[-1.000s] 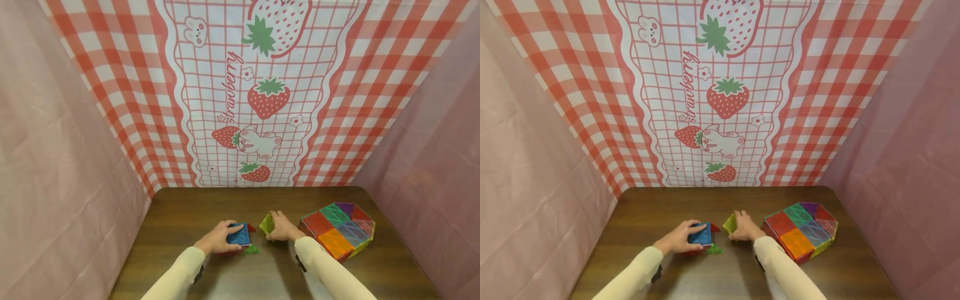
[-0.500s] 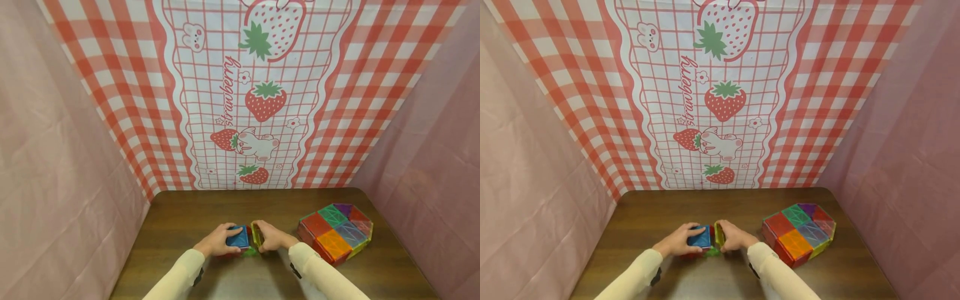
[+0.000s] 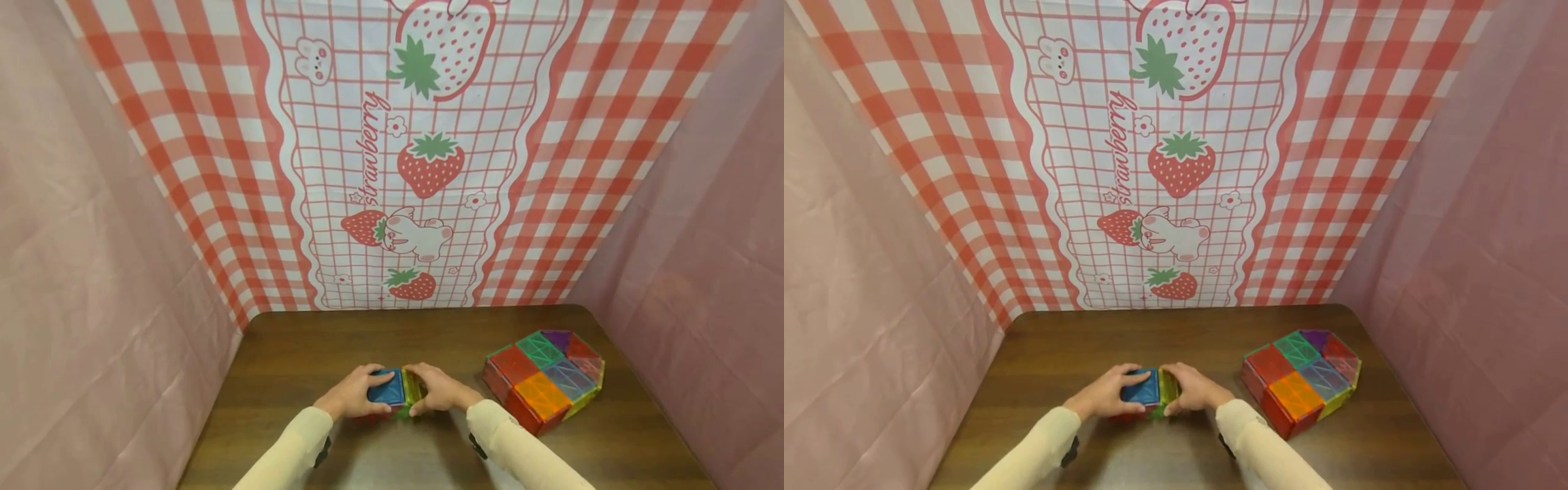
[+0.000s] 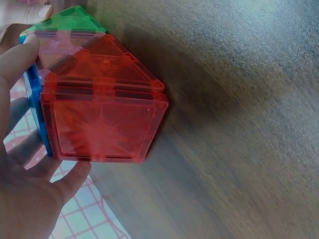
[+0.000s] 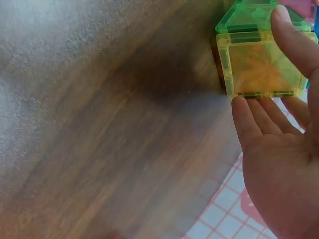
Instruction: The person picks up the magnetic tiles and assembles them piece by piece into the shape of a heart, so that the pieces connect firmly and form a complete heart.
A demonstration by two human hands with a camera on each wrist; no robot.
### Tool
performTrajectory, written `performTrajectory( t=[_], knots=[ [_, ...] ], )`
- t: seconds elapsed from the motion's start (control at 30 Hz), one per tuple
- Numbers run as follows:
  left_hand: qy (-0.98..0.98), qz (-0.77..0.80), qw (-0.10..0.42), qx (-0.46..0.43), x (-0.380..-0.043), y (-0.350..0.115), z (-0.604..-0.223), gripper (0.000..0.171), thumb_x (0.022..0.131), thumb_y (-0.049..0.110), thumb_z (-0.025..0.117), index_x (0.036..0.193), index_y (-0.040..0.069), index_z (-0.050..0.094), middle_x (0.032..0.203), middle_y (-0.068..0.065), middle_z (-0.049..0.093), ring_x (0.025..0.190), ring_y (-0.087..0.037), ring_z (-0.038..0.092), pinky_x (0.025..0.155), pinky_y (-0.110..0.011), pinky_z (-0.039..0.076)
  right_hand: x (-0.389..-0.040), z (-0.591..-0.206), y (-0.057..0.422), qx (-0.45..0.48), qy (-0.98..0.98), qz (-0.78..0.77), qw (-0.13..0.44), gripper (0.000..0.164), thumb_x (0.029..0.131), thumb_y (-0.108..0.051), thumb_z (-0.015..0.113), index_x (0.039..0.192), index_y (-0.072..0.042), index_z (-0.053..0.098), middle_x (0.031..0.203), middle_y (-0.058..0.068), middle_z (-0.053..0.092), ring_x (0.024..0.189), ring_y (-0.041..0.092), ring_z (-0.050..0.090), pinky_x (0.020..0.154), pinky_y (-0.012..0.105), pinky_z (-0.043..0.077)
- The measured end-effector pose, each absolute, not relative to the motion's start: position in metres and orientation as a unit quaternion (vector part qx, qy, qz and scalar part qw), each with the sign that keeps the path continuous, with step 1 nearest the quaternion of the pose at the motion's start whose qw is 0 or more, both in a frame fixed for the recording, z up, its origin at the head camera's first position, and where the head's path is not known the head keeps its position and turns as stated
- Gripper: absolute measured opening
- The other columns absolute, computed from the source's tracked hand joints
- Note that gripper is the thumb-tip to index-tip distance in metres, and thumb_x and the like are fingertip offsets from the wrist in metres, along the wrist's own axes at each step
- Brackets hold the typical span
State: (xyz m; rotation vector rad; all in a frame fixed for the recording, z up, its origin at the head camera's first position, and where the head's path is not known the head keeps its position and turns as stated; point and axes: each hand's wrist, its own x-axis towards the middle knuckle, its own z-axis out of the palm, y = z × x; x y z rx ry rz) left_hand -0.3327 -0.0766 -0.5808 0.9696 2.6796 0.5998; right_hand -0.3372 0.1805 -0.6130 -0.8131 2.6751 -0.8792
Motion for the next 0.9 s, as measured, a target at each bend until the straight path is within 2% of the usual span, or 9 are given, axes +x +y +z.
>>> performTrajectory(
  t=[0.2, 0.37, 0.53, 0.67, 0.77, 0.9],
  knots=[
    [0.915, 0.196, 0.087, 0.341, -0.332, -0.074, -0.583, 0.074, 0.087, 0.05, 0.076, 0.149, 0.017, 0.053, 0.15, -0.016, 0.049, 0.133, -0.033, 0.05, 0.106, -0.048, 0.049, -0.335, -0.612, 0.184, -0.269, 0.908, -0.296, 0.119, 0.097, 0.076, -0.04, 0.089, 0.152, -0.001, 0.043, 0.144, 0.019, 0.055, 0.131, 0.037, 0.053, 0.106, 0.055, 0.046],
    [0.917, 0.18, 0.072, 0.35, -0.326, -0.071, -0.588, 0.077, 0.09, 0.055, 0.071, 0.156, 0.028, 0.043, 0.148, -0.014, 0.047, 0.129, -0.031, 0.049, 0.098, -0.046, 0.053, -0.333, -0.615, 0.187, -0.264, 0.91, -0.293, 0.127, 0.097, 0.079, -0.043, 0.086, 0.152, 0.001, 0.041, 0.149, 0.021, 0.052, 0.135, 0.036, 0.052, 0.109, 0.053, 0.045],
    [0.921, 0.127, 0.037, 0.368, -0.323, -0.069, -0.592, 0.079, 0.091, 0.058, 0.067, 0.158, 0.032, 0.036, 0.148, -0.018, 0.042, 0.131, -0.034, 0.047, 0.102, -0.052, 0.049, -0.328, -0.604, 0.188, -0.263, 0.93, -0.224, 0.129, 0.091, 0.082, -0.039, 0.085, 0.152, 0.002, 0.042, 0.149, 0.019, 0.053, 0.135, 0.035, 0.053, 0.109, 0.051, 0.046],
    [0.923, 0.094, 0.009, 0.374, -0.324, -0.067, -0.595, 0.08, 0.09, 0.059, 0.068, 0.158, 0.028, 0.038, 0.147, -0.019, 0.044, 0.132, -0.036, 0.048, 0.105, -0.053, 0.047, -0.332, -0.57, 0.203, -0.264, 0.947, -0.161, 0.081, 0.068, 0.088, -0.027, 0.08, 0.143, 0.002, 0.054, 0.139, 0.019, 0.062, 0.127, 0.036, 0.06, 0.104, 0.05, 0.05],
    [0.924, 0.073, 0.01, 0.376, -0.325, -0.064, -0.597, 0.083, 0.089, 0.062, 0.067, 0.159, 0.032, 0.033, 0.148, -0.017, 0.044, 0.131, -0.035, 0.05, 0.104, -0.053, 0.047, -0.341, -0.539, 0.234, -0.238, 0.953, -0.187, 0.019, 0.05, 0.093, -0.024, 0.073, 0.135, 0.001, 0.062, 0.131, 0.019, 0.067, 0.121, 0.036, 0.063, 0.101, 0.051, 0.052],
    [0.926, 0.032, 0.008, 0.377, -0.325, -0.057, -0.598, 0.086, 0.088, 0.068, 0.064, 0.16, 0.04, 0.027, 0.148, -0.014, 0.044, 0.127, -0.033, 0.052, 0.099, -0.054, 0.049, -0.348, -0.51, 0.3, -0.132, 0.962, -0.236, -0.023, 0.048, 0.1, -0.031, 0.063, 0.136, 0.001, 0.06, 0.136, 0.025, 0.061, 0.127, 0.045, 0.056, 0.105, 0.06, 0.045]
  ],
)
